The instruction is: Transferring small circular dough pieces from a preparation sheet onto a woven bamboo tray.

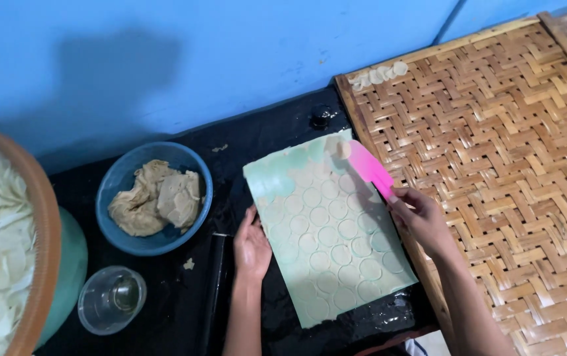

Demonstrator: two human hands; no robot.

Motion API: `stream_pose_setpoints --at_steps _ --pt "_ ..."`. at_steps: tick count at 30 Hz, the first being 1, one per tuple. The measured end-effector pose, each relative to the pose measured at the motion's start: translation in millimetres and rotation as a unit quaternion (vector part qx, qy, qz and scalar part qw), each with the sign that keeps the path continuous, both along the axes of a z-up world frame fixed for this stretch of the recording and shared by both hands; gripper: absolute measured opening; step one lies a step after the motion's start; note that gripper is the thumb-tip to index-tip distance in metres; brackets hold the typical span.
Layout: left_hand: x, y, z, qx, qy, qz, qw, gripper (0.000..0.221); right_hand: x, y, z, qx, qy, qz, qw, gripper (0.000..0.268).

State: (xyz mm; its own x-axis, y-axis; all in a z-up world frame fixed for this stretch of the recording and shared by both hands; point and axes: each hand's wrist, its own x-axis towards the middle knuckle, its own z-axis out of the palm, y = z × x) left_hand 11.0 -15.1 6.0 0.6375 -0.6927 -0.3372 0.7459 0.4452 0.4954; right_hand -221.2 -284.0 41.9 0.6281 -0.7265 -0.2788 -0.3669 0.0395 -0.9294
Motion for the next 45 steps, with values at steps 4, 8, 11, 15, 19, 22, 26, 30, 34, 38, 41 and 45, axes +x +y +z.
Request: stream_pose_setpoints --at_steps 4,8,11,15,19,22,26,30,34,38,41,45 --pt "18.2 -10.7 -23.0 -0.035 -0.002 -0.011 0.999 0.05 -5.1 -2.1 11.2 0.026 -0.022 -0.02 0.999 0.027" --pt "27.7 -18.0 -23.0 -0.047 -0.018 -0.037 0.998 0.045 -14.6 -18.3 7.4 -0.006 0.005 -0.056 0.998 0.029" --pt "30.3 -19.1 -32.9 -0.035 -0.055 -0.044 0.997 0.042 -20.1 -48.0 -18.6 -0.06 0.003 -0.071 0.996 0.03" --pt "21.8 -20.4 -21.9 0.009 -0.076 -0.032 0.997 0.045 -16.4 -106.8 -29.5 -0.196 -0.027 -0.044 0.979 0.028" --pt "27.3 -21.7 -30.1 -0.02 -0.059 -0.033 0.997 0.05 10.6 -157.9 -14.0 -0.186 0.057 -0.112 0.975 0.031" --pt "24.0 -22.0 -24.8 -0.013 -0.042 -0.035 0.998 0.052 30.9 -205.8 -28.9 -0.285 0.1 -0.138 0.943 0.035" --pt "24.6 -25.2 -19.3 0.009 -0.044 -0.029 0.999 0.058 58.5 -243.0 -19.5 -0.31 0.129 -0.146 0.93 0.033" --pt "30.4 -23.6 -34.4 0.039 -0.042 -0.004 0.998 0.059 71.4 -254.8 -15.8 -0.223 0.129 -0.133 0.957 0.033" --pt "28.9 -26.6 -22.9 0.027 -0.034 -0.015 0.999 0.058 68.1 -268.9 -39.5 -0.223 0.131 -0.115 0.959 0.033" --pt "32.4 -22.5 -34.0 -0.002 -0.012 -0.021 1.0 0.055 64.3 -268.9 -43.1 -0.262 0.153 -0.121 0.945 0.031" --pt "33.4 -22.3 -36.0 -0.031 -0.009 -0.029 0.999 0.054 65.1 -263.9 -35.6 -0.249 0.181 -0.125 0.943 0.031" --pt "34.0 -21.6 -36.4 -0.054 -0.005 -0.038 0.998 0.052 66.5 -259.1 -27.3 -0.232 0.174 -0.141 0.947 0.033"
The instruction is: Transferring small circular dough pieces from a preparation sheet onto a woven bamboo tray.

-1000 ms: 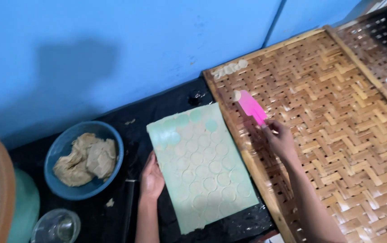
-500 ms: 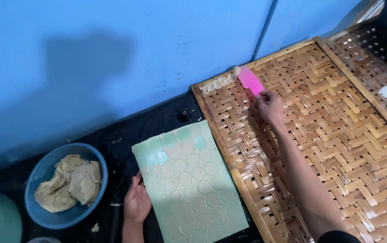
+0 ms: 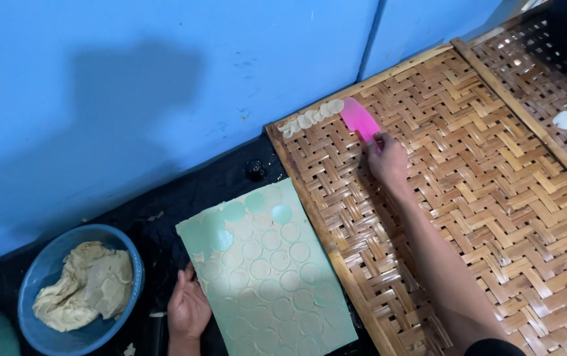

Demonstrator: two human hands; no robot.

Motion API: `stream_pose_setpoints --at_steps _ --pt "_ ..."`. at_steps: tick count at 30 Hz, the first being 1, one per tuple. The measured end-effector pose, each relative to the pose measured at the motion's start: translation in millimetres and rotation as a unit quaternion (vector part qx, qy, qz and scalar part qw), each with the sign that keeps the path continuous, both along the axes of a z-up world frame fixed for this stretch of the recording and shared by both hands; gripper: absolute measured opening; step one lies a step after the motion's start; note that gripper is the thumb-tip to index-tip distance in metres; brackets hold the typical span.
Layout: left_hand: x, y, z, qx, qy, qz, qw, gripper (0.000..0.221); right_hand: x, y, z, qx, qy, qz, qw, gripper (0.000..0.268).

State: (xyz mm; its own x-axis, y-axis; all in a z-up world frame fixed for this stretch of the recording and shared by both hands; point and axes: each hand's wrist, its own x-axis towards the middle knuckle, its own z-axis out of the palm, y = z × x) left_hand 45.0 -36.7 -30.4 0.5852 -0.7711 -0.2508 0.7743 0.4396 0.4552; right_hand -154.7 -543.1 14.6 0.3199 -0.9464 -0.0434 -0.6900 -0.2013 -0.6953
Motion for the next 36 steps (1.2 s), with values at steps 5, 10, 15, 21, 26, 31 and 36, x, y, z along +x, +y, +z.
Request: stream_pose_setpoints --at_steps 5,10,15,21,26,31,36 --pt "-2.5 -5.5 7.1 0.069 -0.01 0.017 0.997 0.054 4.4 5.6 -5.4 -0.131 0.035 0.022 0.991 0.03" --pt "-3.1 -6.9 15.0 0.056 -0.006 0.006 0.998 0.054 14.7 16.4 2.5 -0.161 0.105 0.03 0.981 0.036" --pt "-2.5 0.2 8.1 0.018 -0.014 -0.01 1.0 0.055 29.5 49.6 42.7 -0.212 0.195 0.052 0.956 0.049" --pt "-7.3 4.2 22.3 0.045 -0.044 -0.023 0.998 0.061 35.2 34.5 29.4 -0.227 0.292 0.049 0.928 0.038" --pt "-1.9 6.1 22.1 0.01 -0.046 -0.034 0.998 0.062 7.2 74.1 38.4 -0.321 0.226 0.046 0.918 0.052" --pt "16.3 -3.2 22.0 0.003 -0.02 -0.023 1.0 0.063 -20.3 183.9 61.4 -0.234 0.042 0.119 0.964 0.029" --pt "28.1 -9.8 18.4 -0.037 -0.008 -0.003 0.999 0.059 -39.8 274.6 50.7 -0.121 -0.026 0.163 0.979 0.035"
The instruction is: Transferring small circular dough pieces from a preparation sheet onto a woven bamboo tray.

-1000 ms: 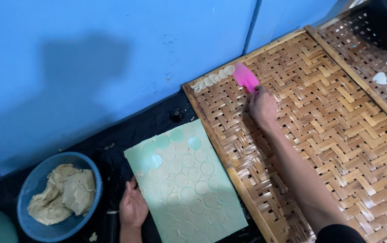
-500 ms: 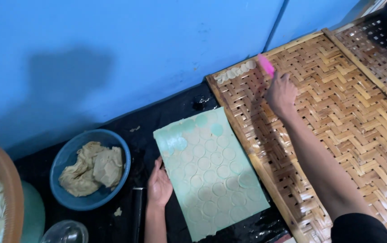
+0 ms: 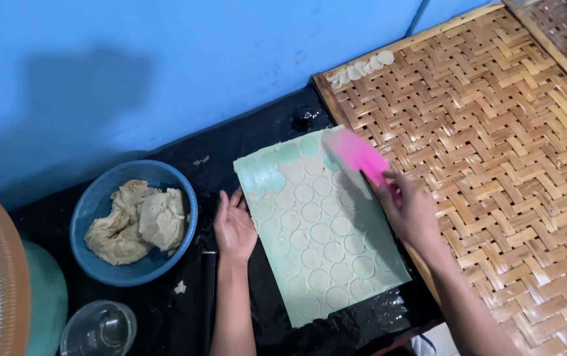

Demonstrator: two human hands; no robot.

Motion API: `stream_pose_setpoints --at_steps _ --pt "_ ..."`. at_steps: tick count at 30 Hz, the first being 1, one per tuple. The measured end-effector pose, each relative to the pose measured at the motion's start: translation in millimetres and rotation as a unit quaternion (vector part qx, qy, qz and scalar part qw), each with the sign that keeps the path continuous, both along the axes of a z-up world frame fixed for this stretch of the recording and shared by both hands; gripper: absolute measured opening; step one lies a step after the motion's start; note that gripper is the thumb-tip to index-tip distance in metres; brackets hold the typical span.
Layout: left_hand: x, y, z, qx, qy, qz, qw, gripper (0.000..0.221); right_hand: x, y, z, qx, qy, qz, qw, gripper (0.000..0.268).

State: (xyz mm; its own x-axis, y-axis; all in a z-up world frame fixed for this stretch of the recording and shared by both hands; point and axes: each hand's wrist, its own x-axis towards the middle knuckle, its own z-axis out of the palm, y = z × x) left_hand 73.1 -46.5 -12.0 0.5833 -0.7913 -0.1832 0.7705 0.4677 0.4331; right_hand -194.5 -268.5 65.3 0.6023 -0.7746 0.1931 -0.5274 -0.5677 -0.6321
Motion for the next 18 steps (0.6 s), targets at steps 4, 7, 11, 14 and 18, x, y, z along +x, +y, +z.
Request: stream_pose_setpoints --at_steps 4,7,11,14,18 --pt "-2.0 -2.2 -5.6 0.016 -0.028 0.007 0.999 0.055 -3.8 31.3 -1.2 0.039 0.056 -0.035 0.997 0.035" --pt "-2.6 -0.9 -9.4 0.01 -0.024 0.01 1.0 0.051 -4.9 39.5 -2.1 0.052 0.084 -0.042 0.994 0.033" --pt "-3.6 0.3 -5.4 0.02 -0.048 0.007 0.999 0.052 -0.8 45.1 3.0 0.026 0.101 -0.037 0.994 0.033" --pt "-4.3 -0.2 -8.5 0.02 -0.04 0.008 0.999 0.05 0.5 43.4 0.6 0.02 0.127 -0.043 0.991 0.033" --pt "-3.0 -1.8 -8.0 0.023 -0.035 0.009 0.999 0.05 4.0 42.2 -1.5 -0.01 0.18 -0.044 0.983 0.034"
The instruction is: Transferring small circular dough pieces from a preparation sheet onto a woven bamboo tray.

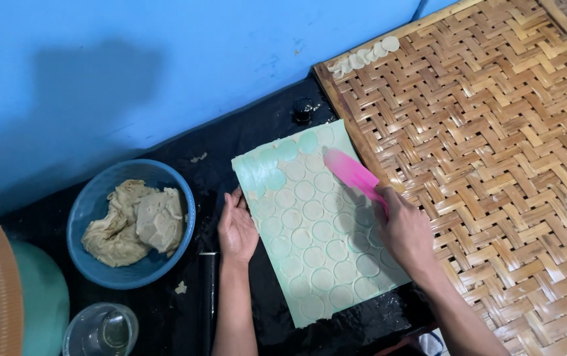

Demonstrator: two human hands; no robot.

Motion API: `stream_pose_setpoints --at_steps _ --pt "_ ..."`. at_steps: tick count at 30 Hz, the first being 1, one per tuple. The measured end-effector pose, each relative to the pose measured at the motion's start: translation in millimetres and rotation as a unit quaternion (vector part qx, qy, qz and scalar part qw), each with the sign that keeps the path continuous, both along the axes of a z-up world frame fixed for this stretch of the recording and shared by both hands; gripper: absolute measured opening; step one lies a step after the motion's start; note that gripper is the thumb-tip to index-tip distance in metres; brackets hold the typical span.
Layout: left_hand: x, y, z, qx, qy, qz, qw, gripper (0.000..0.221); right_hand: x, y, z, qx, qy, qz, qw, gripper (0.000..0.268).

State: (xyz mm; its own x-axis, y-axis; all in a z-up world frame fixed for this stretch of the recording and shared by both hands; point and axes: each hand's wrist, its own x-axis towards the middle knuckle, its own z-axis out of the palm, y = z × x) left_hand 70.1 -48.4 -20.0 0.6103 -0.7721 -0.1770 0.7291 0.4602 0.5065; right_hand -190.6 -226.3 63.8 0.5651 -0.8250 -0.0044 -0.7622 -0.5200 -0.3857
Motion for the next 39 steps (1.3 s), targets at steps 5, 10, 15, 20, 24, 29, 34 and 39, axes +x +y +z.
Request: stream_pose_setpoints --at_steps 5,10,15,20,24,29,34,39 --pt "-0.6 0.8 -3.9 -0.011 0.003 -0.001 1.0 0.05 9.6 -0.9 9.7 0.007 -0.008 -0.016 1.0 0.03" --pt "0.2 0.5 0.7 -0.007 0.004 0.003 1.0 0.05 4.4 -4.4 -3.3 -0.012 -0.036 -0.017 0.999 0.03" --pt "-1.0 0.7 3.6 0.0 -0.002 -0.004 1.0 0.052 8.2 0.1 7.3 -0.004 -0.064 -0.014 0.998 0.028" --pt "-0.8 1.2 -2.2 -0.002 -0.006 0.002 1.0 0.051 13.0 -1.3 8.7 -0.012 -0.063 0.013 0.998 0.028" --pt "-0.7 0.2 2.4 0.005 -0.009 -0.002 1.0 0.052 16.4 -1.3 12.6 0.0 -0.03 -0.004 1.0 0.027" --pt "-1.5 0.9 0.3 -0.002 -0.003 -0.001 1.0 0.051 7.0 -5.5 1.9 -0.014 -0.036 -0.016 0.999 0.03" --pt "-0.4 1.2 -3.4 -0.006 -0.01 -0.001 1.0 0.051 -3.8 -2.5 5.9 -0.039 -0.048 -0.031 0.998 0.025" --pt "-0.5 1.8 -0.6 -0.003 -0.009 -0.008 1.0 0.053 2.3 2.5 17.8 0.014 -0.036 -0.015 0.999 0.03"
